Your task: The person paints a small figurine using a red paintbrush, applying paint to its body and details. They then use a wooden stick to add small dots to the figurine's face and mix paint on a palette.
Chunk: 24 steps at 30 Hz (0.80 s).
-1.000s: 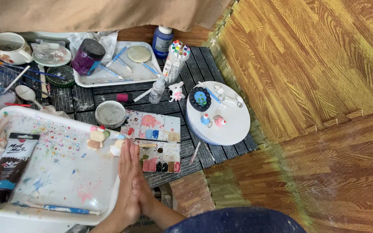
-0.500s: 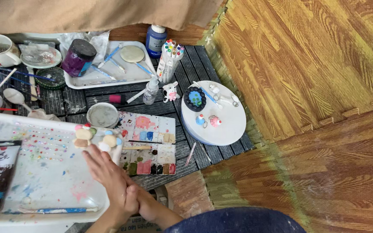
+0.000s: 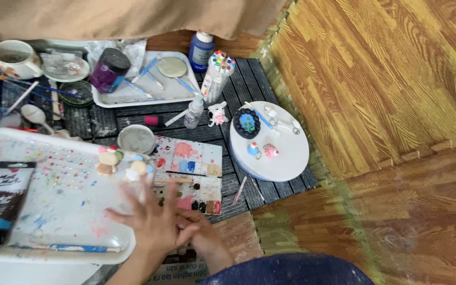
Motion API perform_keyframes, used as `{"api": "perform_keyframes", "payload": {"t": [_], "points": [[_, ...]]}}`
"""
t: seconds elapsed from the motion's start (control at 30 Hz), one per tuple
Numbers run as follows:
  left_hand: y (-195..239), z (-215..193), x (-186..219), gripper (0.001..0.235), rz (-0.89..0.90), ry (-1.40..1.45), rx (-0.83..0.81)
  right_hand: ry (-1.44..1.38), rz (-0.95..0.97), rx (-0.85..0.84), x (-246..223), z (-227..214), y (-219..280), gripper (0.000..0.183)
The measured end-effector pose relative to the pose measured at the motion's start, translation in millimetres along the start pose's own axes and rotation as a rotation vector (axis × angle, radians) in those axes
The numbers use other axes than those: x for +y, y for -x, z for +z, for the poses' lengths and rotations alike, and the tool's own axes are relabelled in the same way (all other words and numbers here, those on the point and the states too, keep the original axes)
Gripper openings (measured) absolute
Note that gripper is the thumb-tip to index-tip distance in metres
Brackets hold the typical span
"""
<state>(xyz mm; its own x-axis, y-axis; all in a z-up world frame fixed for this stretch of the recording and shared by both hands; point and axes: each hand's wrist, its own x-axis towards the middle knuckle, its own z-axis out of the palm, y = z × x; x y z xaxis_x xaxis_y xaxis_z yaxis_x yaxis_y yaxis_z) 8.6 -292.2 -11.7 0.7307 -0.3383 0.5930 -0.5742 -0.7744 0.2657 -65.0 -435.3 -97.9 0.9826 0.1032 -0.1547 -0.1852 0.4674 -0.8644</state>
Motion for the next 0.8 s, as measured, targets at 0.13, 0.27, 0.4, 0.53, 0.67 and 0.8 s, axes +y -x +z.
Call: {"api": "perform_keyframes", "payload": {"t": [0.13,0.27,0.4,0.53,0.67,0.8], "points": [[-17,-20,-26,0.091,0.273,0.319,-0.218,-0.126,0.057,-0.045,-24,2,-15,0.060],[-13,-42,-45,0.084,0.248,0.336,-0.073,-0.110,0.022,-0.184,-25,37,-30,0.069],[1,-57,-52,0.097,0.148,0.342,0.017,-0.233,0.176,-0.239,-14,70,-45,0.090],[12,-66,-66,0.096,0.266,0.081,0.036,-0.088,0.140,-0.398,-8,75,-48,0.097],[19,-69,-73,0.093,0.291,0.060,0.075,0.056,0.166,-0.407,-7,79,-51,0.087],[24,-68,-75,0.096,0.241,0.073,0.044,0.073,0.173,-0.397,-6,87,-56,0.075]]}}
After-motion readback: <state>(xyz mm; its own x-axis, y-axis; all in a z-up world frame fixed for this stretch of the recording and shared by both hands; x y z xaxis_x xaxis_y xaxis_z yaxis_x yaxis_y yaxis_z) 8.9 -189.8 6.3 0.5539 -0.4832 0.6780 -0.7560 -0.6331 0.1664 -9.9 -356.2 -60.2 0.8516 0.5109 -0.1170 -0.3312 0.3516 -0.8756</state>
